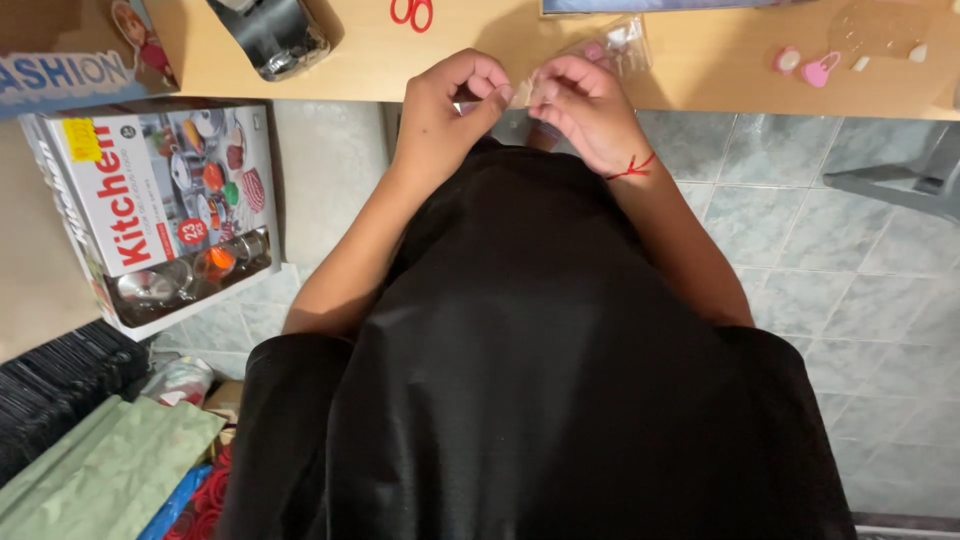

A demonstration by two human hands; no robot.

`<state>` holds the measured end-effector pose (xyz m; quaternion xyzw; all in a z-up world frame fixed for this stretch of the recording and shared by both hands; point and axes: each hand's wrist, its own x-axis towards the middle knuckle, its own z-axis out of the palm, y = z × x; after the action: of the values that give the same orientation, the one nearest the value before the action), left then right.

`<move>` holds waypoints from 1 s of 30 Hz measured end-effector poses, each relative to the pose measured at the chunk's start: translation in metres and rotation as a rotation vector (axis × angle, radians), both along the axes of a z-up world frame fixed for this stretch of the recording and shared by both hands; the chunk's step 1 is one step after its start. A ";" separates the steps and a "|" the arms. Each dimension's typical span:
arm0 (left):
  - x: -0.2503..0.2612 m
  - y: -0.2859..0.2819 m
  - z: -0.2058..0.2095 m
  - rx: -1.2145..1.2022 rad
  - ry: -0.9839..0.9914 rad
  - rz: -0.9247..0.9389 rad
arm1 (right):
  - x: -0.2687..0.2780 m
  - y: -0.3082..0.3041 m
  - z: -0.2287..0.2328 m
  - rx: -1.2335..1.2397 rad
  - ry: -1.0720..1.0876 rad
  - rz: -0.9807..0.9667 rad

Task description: The person removes plastic packaging and small components from a toy vanity or makeup set by hand, using a tape dispenser to cut pieces of tape.

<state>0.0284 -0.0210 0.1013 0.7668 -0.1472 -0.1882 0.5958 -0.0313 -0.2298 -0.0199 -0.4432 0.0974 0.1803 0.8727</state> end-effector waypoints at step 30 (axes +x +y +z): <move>-0.083 -0.020 -0.120 -0.041 0.073 0.537 | 0.014 -0.026 -0.020 -1.345 -0.699 0.166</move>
<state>-0.0549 -0.0412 -0.0183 0.7589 0.0790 -0.0479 0.6446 -0.0175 -0.2562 -0.0400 -0.9166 -0.1293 -0.0035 0.3783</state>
